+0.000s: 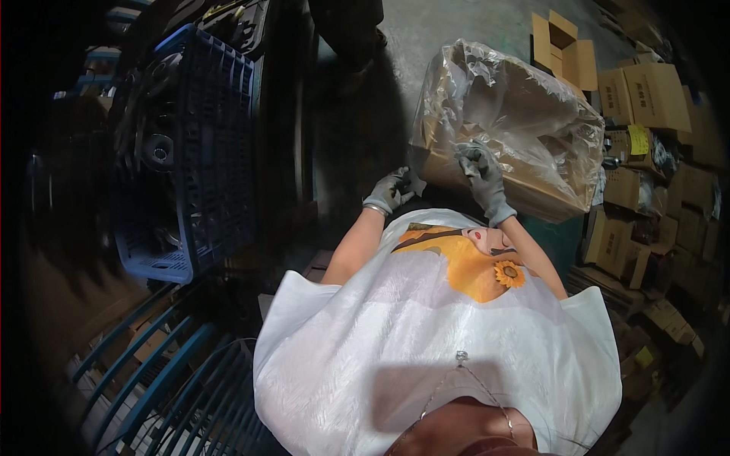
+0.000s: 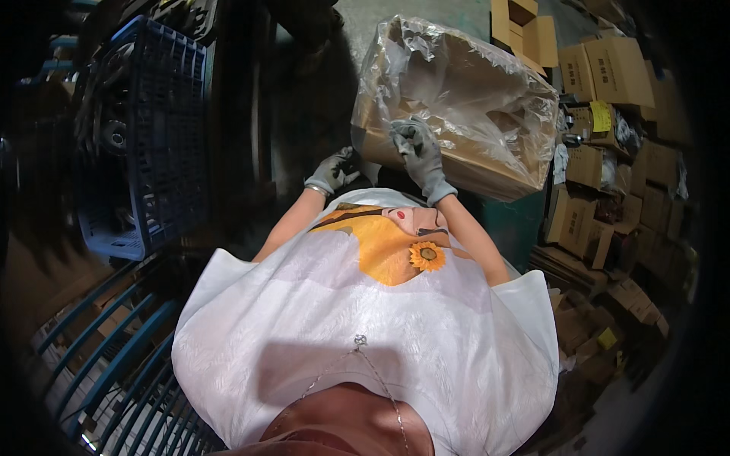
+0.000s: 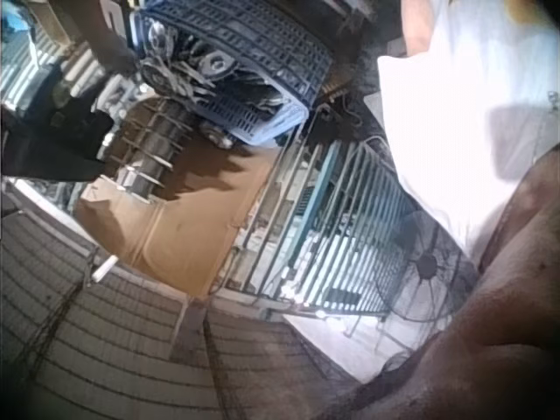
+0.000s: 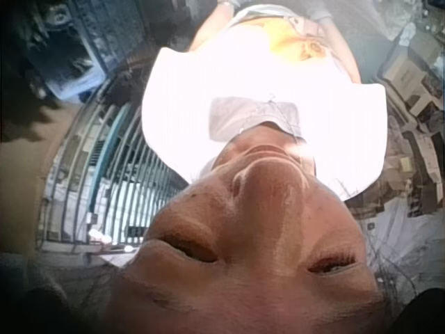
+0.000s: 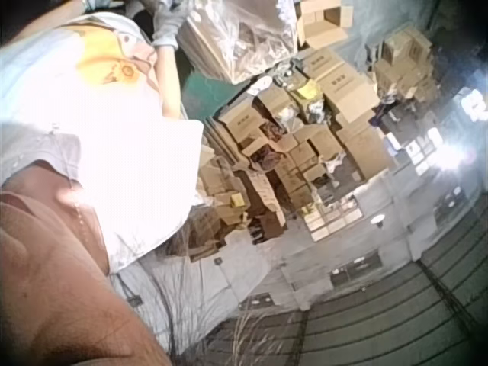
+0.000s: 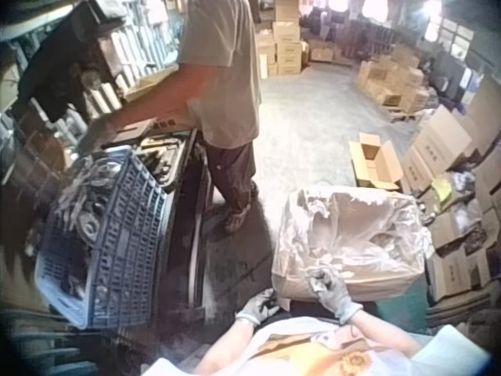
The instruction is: The person lines an open cardboard box with a plastic bag, packs metal components from a crate into the box by hand, folds the plastic liner over the components, and closes the box.
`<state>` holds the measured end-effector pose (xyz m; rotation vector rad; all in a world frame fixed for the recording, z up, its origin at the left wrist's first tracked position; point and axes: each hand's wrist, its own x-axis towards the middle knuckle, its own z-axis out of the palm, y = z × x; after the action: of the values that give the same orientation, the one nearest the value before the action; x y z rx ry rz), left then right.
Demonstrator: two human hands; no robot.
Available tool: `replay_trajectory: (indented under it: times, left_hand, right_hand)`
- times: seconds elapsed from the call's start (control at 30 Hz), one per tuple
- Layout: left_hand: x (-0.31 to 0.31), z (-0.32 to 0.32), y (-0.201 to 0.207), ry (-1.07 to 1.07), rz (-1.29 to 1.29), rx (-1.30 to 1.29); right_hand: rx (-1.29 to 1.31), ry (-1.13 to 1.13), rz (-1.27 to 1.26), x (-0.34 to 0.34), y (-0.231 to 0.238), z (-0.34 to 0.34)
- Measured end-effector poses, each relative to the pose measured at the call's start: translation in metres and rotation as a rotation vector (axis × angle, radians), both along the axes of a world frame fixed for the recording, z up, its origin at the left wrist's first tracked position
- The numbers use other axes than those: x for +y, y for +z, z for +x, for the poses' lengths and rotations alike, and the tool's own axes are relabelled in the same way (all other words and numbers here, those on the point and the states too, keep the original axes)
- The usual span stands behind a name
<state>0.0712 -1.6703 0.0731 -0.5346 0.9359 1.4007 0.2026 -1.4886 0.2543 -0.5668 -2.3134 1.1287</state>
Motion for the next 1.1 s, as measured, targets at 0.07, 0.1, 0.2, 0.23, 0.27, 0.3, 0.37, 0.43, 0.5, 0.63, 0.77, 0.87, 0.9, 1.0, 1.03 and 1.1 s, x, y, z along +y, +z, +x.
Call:
replay_trajectory:
  times: [0.07, 0.1, 0.2, 0.23, 0.27, 0.3, 0.37, 0.43, 0.5, 0.63, 0.77, 0.87, 0.9, 1.0, 1.03, 1.1]
  left_hand:
    - [-0.001, -0.001, 0.015, 0.009, 0.402, -0.011]
    - [0.010, -0.009, 0.028, -0.044, 0.626, -0.275]
    - [0.023, -0.001, 0.059, -0.050, 0.502, -0.012]
    - [0.021, -0.003, 0.057, -0.067, 0.399, -0.070]
    - [0.019, -0.002, 0.054, -0.069, 0.399, -0.069]
    - [0.016, 0.001, 0.052, -0.088, 0.387, 0.033]
    - [0.019, -0.002, 0.050, -0.119, 0.377, 0.136]
    - [0.018, -0.010, 0.027, -0.498, 0.350, 1.063]
    - [0.026, -0.019, 0.007, -0.521, 0.199, 1.017]
    - [0.040, -0.043, -0.015, -0.477, -0.483, 0.807]
    - [0.134, -0.044, 0.175, 0.148, 0.024, 2.029]
    - [0.173, -0.021, 0.236, -0.745, 0.476, 1.760]
    - [0.192, -0.015, 0.211, -1.261, 0.305, 1.745]
    - [0.237, 0.007, 0.129, -2.122, 0.209, 1.647]
    - [0.246, 0.013, 0.125, -2.330, 0.156, 1.573]
    - [0.215, -0.026, -0.003, -1.974, -0.021, 1.741]
  right_hand:
    - [-0.030, -0.028, -0.074, 0.004, -0.005, 0.005]
    - [-0.047, -0.054, -0.128, 0.005, -0.007, 0.007]
    - [-0.068, -0.097, -0.418, 0.010, -0.015, 0.014]
    - [-0.078, -0.122, -0.653, 0.011, -0.015, 0.015]
    - [-0.076, -0.123, -0.654, 0.013, -0.014, 0.016]
    - [-0.087, -0.109, -0.654, 0.015, -0.013, 0.017]
    - [-0.091, -0.104, -0.652, 0.016, -0.002, 0.015]
    - [-0.105, 0.025, -0.245, 0.010, 0.011, 0.004]
    - [-0.166, 0.165, 0.143, 0.015, 0.020, 0.002]
    - [-0.163, 0.271, 0.136, 0.033, 0.064, 0.010]
    - [-0.146, -0.038, -0.067, 0.120, 0.073, 0.073]
    - [-0.506, -0.009, -0.028, 0.177, 0.059, 0.094]
    - [-0.826, 0.087, 0.066, 0.193, 0.050, 0.099]
    - [-1.280, 0.415, -0.306, 0.217, -0.003, 0.121]
    - [-1.449, 0.455, -0.273, 0.213, -0.004, 0.119]
    - [-1.607, 0.471, 0.097, 0.227, -0.009, 0.083]
